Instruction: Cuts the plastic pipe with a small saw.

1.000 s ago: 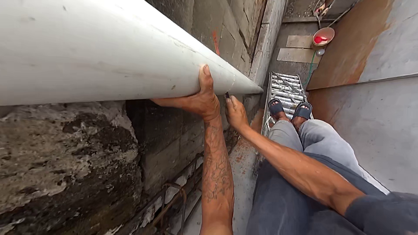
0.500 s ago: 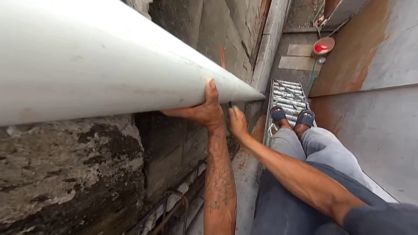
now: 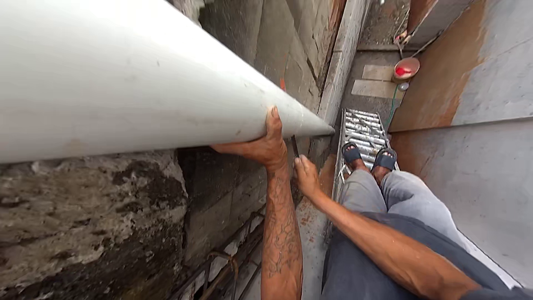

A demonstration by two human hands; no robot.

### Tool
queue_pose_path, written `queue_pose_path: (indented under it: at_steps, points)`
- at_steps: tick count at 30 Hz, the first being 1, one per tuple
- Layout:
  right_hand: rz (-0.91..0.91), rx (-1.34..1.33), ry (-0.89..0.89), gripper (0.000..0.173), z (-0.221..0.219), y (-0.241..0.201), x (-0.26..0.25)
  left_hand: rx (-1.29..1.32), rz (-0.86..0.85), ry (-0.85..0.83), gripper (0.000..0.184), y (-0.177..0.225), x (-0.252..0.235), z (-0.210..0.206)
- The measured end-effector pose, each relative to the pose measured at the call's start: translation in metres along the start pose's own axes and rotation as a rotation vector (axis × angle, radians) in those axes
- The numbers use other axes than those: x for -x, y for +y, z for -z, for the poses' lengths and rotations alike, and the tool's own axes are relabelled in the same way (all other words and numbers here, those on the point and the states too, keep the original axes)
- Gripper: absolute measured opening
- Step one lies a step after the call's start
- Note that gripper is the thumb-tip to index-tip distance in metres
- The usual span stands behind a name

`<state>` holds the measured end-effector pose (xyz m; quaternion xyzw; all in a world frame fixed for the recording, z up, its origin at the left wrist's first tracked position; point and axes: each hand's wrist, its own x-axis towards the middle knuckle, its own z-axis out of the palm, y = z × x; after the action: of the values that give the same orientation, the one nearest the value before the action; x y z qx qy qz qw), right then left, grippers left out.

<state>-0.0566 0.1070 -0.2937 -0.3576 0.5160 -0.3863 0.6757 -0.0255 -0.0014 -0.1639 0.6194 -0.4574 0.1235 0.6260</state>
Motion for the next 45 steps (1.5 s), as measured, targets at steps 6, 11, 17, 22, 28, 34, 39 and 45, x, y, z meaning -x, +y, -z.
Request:
queue_pose_path:
  at_steps: [6, 11, 17, 22, 28, 34, 39, 45]
  points:
    - [-0.034, -0.151, 0.019, 0.033, -0.013, -0.001, 0.002, 0.040, -0.023, 0.019, 0.120, -0.004, -0.002, -0.002]
    - [-0.061, 0.125, -0.114, 0.037, 0.031, 0.016, 0.030, 0.052, 0.018, 0.032, 0.125, -0.005, 0.000, -0.001]
    - [-0.052, 0.275, -0.195, 0.034, 0.098, 0.041, 0.107, 0.108, 0.047, 0.025, 0.130, -0.008, 0.004, 0.000]
    - [-0.082, 0.584, -0.404, 0.042, 0.191, 0.046, 0.161, 0.175, 0.066, -0.012, 0.132, -0.009, 0.004, 0.003]
    - [0.117, 1.062, -0.386, 0.037, 0.283, -0.013, 0.136, -0.088, 0.196, -0.351, 0.092, -0.002, 0.068, 0.052]
    - [0.561, 1.323, -0.551, 0.039, 0.308, -0.061, 0.098, 0.078, 0.165, -1.519, 0.041, 0.020, 0.194, 0.089]
    - [0.546, 1.429, -0.644, 0.033, 0.291, -0.078, 0.064, 0.163, 0.410, -1.968, 0.047, 0.020, 0.192, 0.093]
    - [0.476, 1.317, -0.352, 0.058, 0.264, -0.059, 0.056, 0.287, 0.944, -1.830, 0.034, 0.000, 0.182, 0.124]
